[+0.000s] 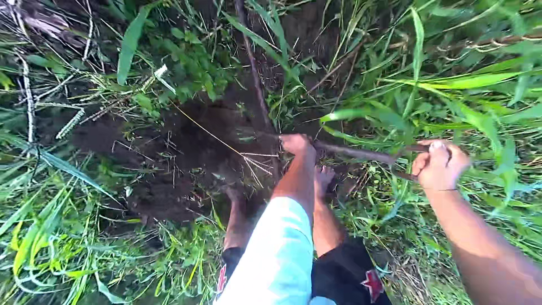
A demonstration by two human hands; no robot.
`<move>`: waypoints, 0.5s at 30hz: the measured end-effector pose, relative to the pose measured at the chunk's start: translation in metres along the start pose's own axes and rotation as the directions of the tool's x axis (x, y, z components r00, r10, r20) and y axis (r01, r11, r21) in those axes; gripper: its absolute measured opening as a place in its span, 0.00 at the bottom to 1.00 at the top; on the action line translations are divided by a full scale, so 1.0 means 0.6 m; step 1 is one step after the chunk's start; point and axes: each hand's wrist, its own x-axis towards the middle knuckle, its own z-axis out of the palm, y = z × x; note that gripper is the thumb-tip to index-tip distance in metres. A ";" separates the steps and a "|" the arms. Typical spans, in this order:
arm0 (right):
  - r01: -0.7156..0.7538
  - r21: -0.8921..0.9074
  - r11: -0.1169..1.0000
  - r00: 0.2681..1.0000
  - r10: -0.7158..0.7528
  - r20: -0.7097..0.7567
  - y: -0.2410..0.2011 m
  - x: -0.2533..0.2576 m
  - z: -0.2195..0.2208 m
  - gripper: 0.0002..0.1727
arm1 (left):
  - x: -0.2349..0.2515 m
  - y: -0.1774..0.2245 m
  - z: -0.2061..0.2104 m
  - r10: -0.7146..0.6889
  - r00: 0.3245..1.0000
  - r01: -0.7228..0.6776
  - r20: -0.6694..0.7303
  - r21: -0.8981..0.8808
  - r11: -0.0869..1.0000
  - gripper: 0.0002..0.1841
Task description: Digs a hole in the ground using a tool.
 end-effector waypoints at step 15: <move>0.241 -0.059 0.969 0.969 -0.237 0.065 -0.240 -0.174 -0.146 0.26 | -0.185 0.143 -0.310 -0.055 0.890 0.346 0.453 -0.591 0.729 0.39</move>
